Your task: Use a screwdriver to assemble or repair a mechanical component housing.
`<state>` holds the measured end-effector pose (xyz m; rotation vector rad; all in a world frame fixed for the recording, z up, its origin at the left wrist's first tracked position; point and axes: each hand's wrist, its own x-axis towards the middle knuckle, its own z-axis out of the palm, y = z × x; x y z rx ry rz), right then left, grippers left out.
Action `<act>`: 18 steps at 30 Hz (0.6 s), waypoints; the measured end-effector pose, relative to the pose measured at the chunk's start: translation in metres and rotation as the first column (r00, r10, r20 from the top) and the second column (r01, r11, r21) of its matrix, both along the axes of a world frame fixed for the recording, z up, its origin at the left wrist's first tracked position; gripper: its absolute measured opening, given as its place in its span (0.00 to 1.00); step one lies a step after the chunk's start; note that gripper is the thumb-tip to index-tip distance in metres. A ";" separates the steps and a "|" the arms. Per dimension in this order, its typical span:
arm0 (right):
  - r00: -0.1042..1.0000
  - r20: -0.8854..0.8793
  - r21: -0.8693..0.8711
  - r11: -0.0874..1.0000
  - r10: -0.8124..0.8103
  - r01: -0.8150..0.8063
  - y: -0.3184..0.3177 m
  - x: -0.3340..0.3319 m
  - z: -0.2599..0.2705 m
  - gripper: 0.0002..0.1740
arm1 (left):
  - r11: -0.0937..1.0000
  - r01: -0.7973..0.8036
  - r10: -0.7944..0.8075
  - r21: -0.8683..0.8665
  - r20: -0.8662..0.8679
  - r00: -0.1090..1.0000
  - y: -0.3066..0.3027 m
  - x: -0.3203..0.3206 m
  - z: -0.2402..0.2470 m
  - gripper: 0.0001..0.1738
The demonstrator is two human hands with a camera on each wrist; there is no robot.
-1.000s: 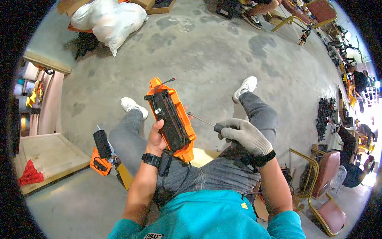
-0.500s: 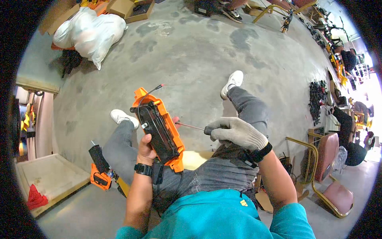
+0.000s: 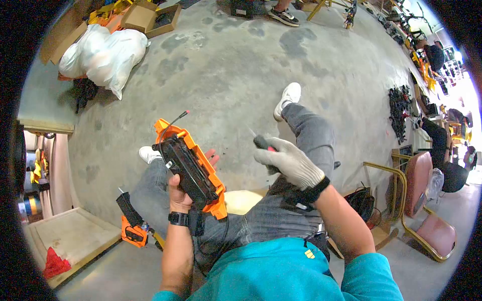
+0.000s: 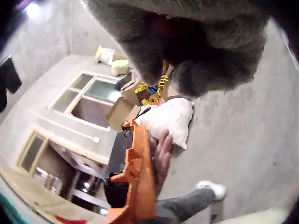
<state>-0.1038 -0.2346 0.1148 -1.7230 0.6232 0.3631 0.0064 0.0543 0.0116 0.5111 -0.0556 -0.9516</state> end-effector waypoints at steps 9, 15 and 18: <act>0.962 -0.084 0.666 0.704 -0.259 0.248 0.056 0.054 -0.050 0.16 | 0.996 0.083 -0.084 -0.019 -0.053 0.995 -0.004 0.000 0.007 0.64; 0.983 -0.075 0.670 0.721 -0.170 0.176 0.053 0.054 -0.071 0.19 | 0.996 0.070 -0.072 -0.047 -0.055 0.996 -0.005 -0.004 0.005 0.64; 0.983 -0.071 0.696 0.697 -0.169 0.170 0.054 0.051 -0.072 0.19 | 0.995 0.074 -0.078 -0.059 -0.056 0.995 -0.002 -0.004 0.007 0.63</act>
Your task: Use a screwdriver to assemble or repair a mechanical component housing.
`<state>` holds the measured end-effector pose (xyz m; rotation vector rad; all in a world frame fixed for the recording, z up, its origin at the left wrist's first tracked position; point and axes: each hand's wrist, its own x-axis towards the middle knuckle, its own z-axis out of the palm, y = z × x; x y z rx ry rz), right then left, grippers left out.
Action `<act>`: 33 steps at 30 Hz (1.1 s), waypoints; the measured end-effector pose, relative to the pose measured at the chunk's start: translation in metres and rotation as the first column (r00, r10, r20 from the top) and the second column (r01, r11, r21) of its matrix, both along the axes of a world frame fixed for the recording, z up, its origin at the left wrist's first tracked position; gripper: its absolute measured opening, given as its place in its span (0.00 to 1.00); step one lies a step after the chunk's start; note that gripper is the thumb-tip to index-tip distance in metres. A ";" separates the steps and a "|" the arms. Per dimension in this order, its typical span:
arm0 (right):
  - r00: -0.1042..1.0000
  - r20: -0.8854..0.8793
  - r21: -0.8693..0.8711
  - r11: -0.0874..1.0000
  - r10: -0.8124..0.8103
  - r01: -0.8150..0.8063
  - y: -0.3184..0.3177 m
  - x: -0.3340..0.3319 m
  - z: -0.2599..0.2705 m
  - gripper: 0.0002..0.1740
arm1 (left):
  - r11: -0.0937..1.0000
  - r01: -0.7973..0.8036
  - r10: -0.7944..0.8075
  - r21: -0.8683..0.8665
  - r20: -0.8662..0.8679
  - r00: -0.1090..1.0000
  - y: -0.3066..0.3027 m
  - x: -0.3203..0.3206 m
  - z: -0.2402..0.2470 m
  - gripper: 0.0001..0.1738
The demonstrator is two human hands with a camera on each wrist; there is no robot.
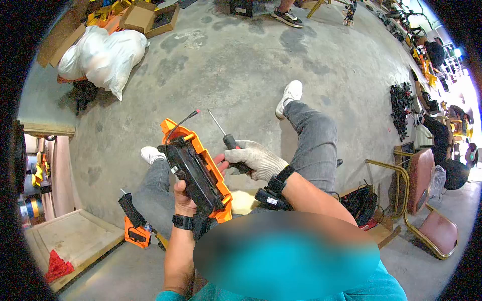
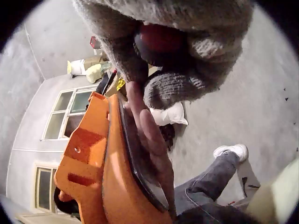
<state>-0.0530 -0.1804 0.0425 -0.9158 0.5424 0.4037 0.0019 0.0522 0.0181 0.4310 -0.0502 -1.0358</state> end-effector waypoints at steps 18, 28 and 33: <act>0.996 0.006 0.081 0.992 0.093 -0.093 -0.008 -0.008 -0.016 0.21 | 0.999 0.041 -0.041 0.016 0.024 0.999 -0.002 0.001 0.004 0.63; 1.000 -0.007 0.237 0.972 0.008 -0.006 -0.002 -0.010 -0.015 0.18 | 0.998 0.058 -0.058 0.019 -0.028 0.998 -0.002 -0.002 0.005 0.61; 0.997 0.000 0.116 0.990 0.078 -0.077 -0.011 -0.011 -0.028 0.19 | 0.997 0.071 -0.070 0.025 -0.009 0.997 -0.002 -0.002 0.003 0.61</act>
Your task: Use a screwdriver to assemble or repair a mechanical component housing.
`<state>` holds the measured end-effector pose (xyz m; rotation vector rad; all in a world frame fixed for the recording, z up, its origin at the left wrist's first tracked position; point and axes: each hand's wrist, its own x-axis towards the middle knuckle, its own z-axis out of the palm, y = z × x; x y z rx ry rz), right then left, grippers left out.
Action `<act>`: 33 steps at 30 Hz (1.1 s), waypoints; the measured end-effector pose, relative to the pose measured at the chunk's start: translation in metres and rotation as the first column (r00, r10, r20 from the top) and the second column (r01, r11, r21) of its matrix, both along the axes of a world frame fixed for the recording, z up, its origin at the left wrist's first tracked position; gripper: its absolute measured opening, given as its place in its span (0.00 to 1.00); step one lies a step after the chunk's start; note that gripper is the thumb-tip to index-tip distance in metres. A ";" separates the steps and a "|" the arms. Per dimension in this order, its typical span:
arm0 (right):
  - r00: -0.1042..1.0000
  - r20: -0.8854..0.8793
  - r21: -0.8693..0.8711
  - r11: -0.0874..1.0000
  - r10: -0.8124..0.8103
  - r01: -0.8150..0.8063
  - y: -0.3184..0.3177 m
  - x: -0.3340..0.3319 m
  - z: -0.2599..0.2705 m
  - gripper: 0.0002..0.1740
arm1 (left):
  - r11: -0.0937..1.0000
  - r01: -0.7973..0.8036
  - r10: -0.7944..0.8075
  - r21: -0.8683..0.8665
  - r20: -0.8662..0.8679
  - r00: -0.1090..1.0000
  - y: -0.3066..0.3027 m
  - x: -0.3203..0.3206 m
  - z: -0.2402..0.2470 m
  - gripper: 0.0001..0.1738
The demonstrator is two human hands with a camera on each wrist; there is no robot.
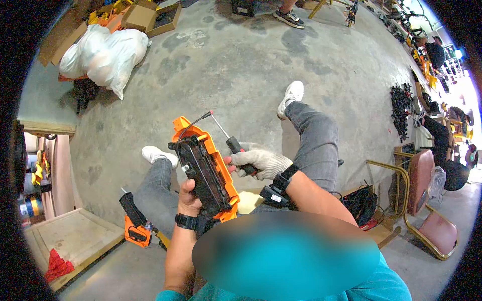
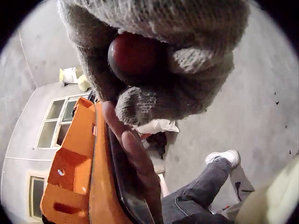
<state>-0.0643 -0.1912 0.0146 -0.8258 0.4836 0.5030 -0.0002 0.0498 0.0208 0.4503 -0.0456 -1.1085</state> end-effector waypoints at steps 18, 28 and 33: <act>0.985 0.073 -0.635 0.769 0.158 -0.076 0.015 0.005 0.054 0.24 | 0.995 -0.014 0.010 0.101 0.045 0.999 0.007 0.004 -0.003 0.62; 0.985 0.101 -0.607 0.793 0.142 -0.052 0.011 0.004 0.046 0.22 | 0.998 -0.015 0.014 0.068 0.009 1.000 0.005 0.003 -0.006 0.60; 0.981 0.080 -0.615 0.783 0.179 -0.093 0.010 0.007 0.045 0.21 | 0.990 -0.014 0.007 0.143 0.047 0.999 0.011 0.003 -0.017 0.60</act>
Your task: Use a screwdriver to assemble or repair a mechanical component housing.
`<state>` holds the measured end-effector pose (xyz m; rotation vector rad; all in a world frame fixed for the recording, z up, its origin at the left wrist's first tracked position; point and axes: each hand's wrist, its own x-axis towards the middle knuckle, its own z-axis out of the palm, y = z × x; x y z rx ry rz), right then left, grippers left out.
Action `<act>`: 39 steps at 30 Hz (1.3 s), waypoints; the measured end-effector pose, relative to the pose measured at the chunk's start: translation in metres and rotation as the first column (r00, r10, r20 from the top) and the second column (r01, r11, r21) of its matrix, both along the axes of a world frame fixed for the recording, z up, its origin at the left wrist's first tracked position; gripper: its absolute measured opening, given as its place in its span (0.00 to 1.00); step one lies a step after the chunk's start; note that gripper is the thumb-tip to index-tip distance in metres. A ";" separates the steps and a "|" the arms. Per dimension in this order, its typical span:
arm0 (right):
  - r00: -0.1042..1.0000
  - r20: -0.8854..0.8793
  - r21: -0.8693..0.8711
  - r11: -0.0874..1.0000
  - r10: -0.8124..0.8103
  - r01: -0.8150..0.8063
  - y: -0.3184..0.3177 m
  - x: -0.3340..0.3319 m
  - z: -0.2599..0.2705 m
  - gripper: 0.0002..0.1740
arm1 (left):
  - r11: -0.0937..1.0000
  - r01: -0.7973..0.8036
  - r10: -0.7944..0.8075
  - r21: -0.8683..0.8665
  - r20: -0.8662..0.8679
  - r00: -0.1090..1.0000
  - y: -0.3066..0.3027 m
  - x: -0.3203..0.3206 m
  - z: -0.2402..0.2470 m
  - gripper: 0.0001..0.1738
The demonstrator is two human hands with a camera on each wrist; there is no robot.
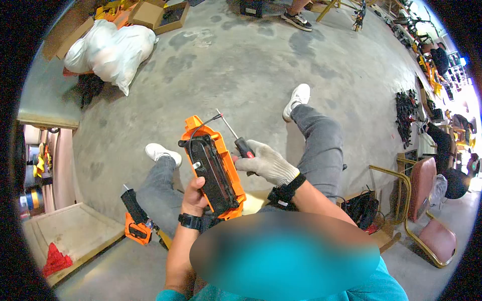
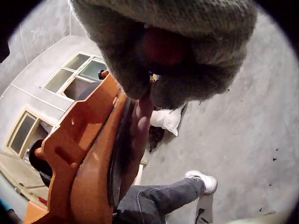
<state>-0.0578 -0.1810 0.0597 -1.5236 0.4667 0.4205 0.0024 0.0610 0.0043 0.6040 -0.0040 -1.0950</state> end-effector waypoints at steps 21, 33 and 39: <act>0.946 0.238 -0.597 0.802 0.218 -0.035 -0.036 -0.054 0.078 0.27 | 0.957 -0.286 0.289 -0.038 0.101 0.952 0.009 0.015 0.018 0.65; 0.925 0.331 -0.500 0.866 0.187 0.004 -0.033 -0.060 0.081 0.24 | 0.963 -0.270 0.271 -0.027 0.073 0.960 0.007 0.012 0.020 0.61; 0.919 0.332 -0.522 0.853 0.213 -0.009 -0.035 -0.056 0.082 0.23 | 0.975 -0.224 0.223 -0.007 0.121 0.967 0.007 0.013 0.021 0.63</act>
